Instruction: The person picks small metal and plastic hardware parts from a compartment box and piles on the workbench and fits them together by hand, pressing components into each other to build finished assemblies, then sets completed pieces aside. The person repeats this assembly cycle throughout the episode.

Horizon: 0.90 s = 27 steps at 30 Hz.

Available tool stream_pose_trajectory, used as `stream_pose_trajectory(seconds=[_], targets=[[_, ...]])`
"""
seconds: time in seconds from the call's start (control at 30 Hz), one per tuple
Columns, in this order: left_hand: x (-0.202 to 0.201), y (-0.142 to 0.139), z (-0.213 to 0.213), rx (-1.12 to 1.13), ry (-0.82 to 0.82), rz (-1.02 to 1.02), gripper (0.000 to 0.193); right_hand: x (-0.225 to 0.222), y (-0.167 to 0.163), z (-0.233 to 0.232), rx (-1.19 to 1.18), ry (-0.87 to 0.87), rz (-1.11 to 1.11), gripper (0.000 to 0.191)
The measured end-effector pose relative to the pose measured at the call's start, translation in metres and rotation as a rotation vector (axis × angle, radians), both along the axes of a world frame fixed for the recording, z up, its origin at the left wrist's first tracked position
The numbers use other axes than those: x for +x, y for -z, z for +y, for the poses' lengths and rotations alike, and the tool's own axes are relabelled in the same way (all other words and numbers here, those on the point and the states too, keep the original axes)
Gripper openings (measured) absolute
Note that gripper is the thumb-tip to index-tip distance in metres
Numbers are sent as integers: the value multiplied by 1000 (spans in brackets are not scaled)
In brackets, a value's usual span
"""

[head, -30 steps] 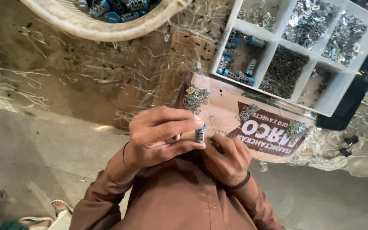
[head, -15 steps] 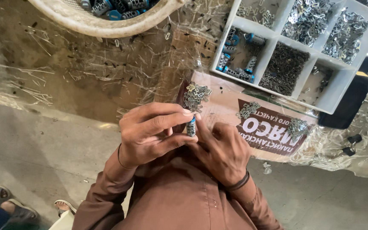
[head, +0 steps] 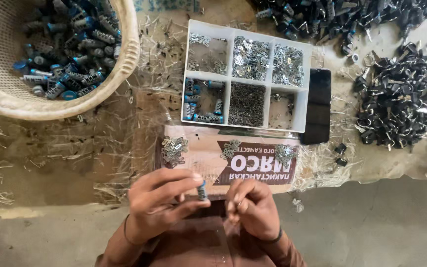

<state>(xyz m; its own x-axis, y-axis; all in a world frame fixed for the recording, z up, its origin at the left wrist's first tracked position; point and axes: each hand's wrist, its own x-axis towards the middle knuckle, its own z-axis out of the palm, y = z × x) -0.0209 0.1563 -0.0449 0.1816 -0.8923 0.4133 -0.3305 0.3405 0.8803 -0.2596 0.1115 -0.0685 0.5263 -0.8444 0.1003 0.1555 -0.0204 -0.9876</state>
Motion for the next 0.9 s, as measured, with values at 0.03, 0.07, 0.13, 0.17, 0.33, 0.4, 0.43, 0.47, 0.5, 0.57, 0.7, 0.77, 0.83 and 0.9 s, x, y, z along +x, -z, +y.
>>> stream_pose_trajectory(seconds=[0.03,0.07,0.13,0.17,0.33,0.4,0.43,0.47,0.5,0.57,0.7,0.77,0.83,0.9], targets=[[-3,-1,-2,-9,14,-7,39,0,-2,-1,79,41,-18,12],[-5,-2,-3,-16,25,-15,39,0,-5,-2,160,79,-35,13],[-9,-2,-6,-50,45,-47,40,4,-12,-2,-14,196,90,17],[-9,-2,-7,-74,54,-71,40,6,-16,0,-268,274,230,21],[-12,2,-5,-18,111,-65,42,9,-31,4,-426,265,259,24],[-14,2,-5,-12,113,-46,42,10,-31,3,-400,245,205,23],[-15,2,-4,8,119,-36,42,10,-30,2,-391,247,200,24],[-15,2,-5,25,127,-28,43,11,-29,2,-384,251,193,25],[-16,2,-5,41,132,-20,43,12,-28,1,-379,253,185,26],[-17,2,-8,-3,141,-33,42,12,-27,0,-399,243,196,28],[-19,4,-15,-34,184,-26,41,13,-28,-3,-411,266,224,27],[-19,4,-17,-29,193,-36,41,12,-28,-5,-436,270,256,26],[-20,4,-19,-17,189,-63,41,7,-27,-7,-482,243,301,23],[-20,3,-21,-1,170,-110,41,0,-25,-10,-551,181,353,20]])
